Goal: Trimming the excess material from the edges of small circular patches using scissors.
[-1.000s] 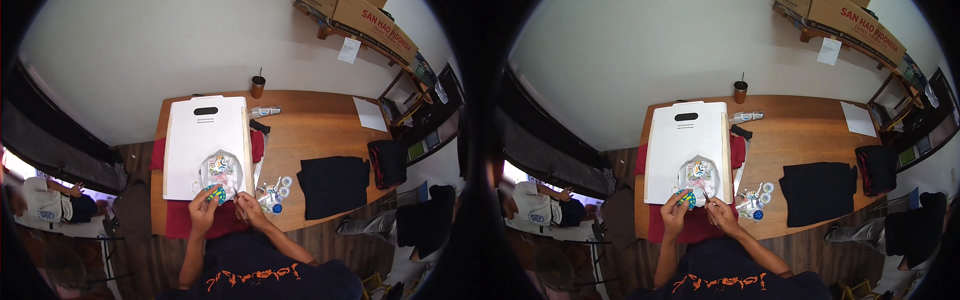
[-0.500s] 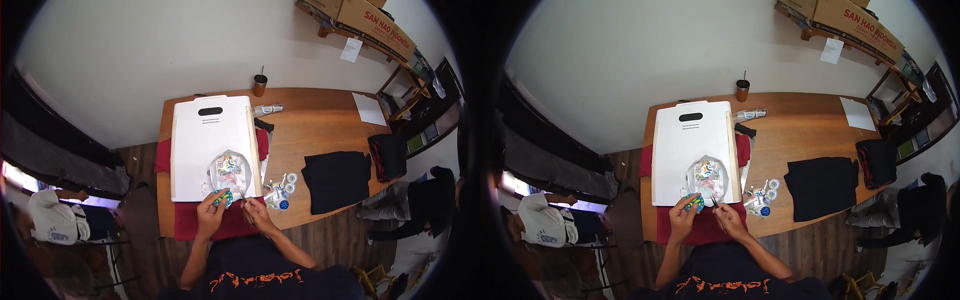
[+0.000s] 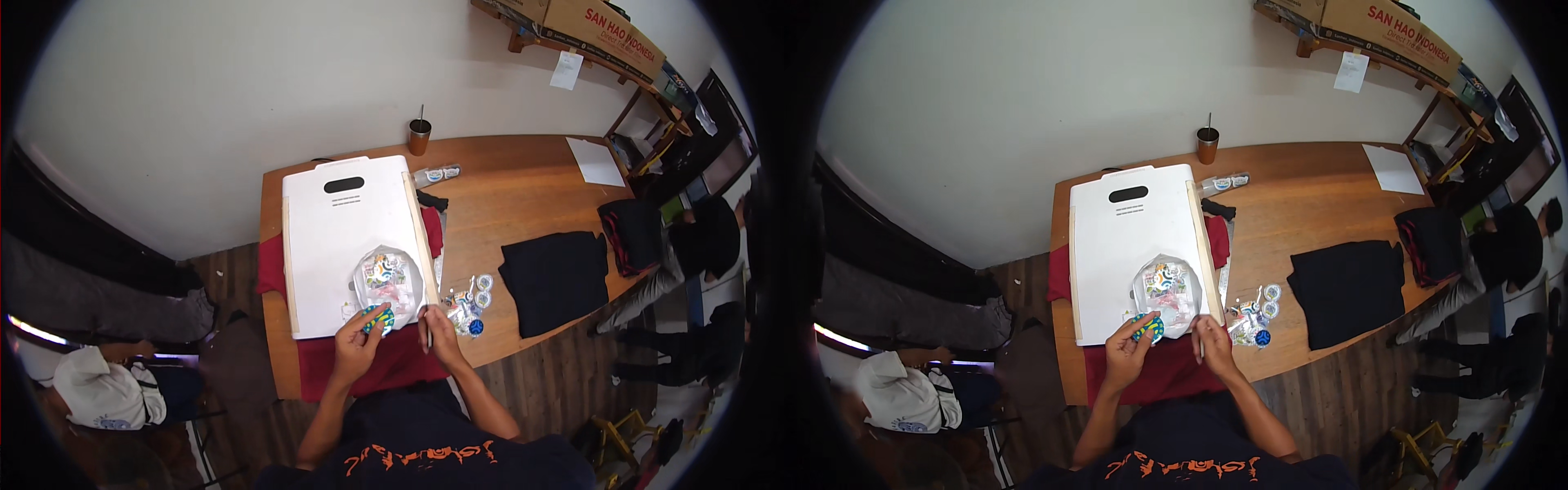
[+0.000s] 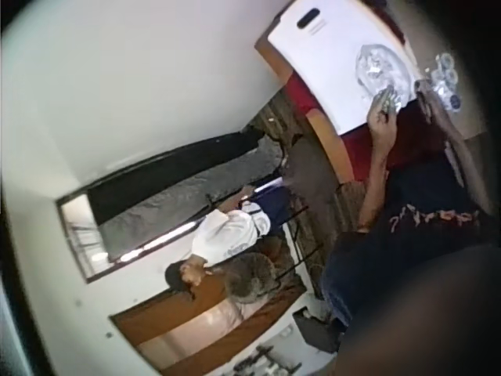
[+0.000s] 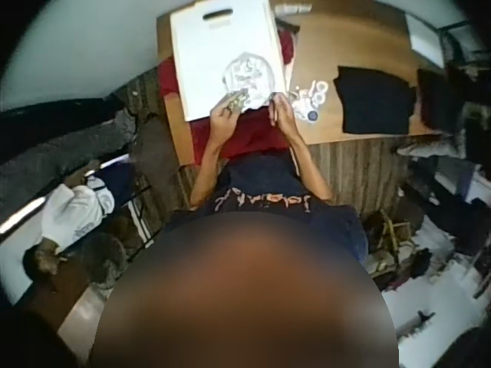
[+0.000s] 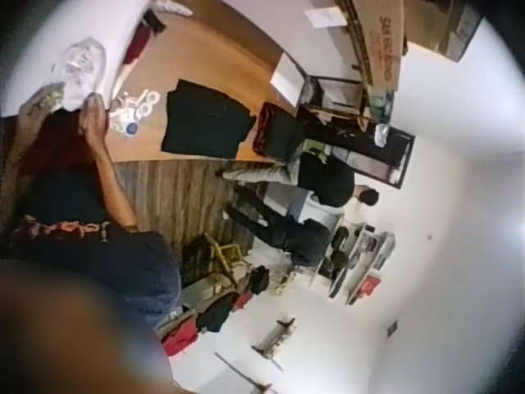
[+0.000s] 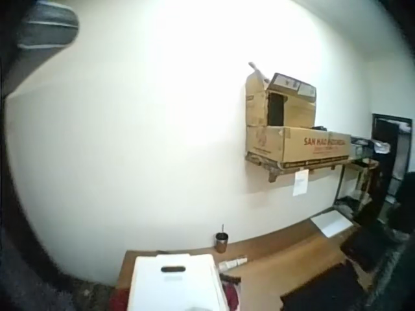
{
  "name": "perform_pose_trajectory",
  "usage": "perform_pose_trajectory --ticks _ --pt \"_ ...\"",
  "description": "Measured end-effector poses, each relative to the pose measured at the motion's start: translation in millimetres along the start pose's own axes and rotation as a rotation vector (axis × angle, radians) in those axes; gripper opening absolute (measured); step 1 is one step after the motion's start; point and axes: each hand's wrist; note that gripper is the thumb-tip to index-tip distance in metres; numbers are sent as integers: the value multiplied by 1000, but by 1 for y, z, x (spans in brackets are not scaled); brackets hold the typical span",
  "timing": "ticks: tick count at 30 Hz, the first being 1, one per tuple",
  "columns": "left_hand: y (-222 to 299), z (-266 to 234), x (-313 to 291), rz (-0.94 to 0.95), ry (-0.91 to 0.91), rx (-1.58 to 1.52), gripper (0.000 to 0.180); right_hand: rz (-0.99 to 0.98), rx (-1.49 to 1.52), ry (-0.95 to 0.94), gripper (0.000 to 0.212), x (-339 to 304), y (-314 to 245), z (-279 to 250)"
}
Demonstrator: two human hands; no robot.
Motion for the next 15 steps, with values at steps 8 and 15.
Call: perform_pose_trajectory --ticks 8,15 --pt "-8 -14 2 38 11 27 31 -212 -385 351 28 37 41 -29" --pt "-11 -17 8 38 72 19 30 -241 -503 295 26 46 41 -19"
Point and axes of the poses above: each hand's wrist, its own x-axis towards the middle knuckle, its own z-axis out of the palm, y = z × x
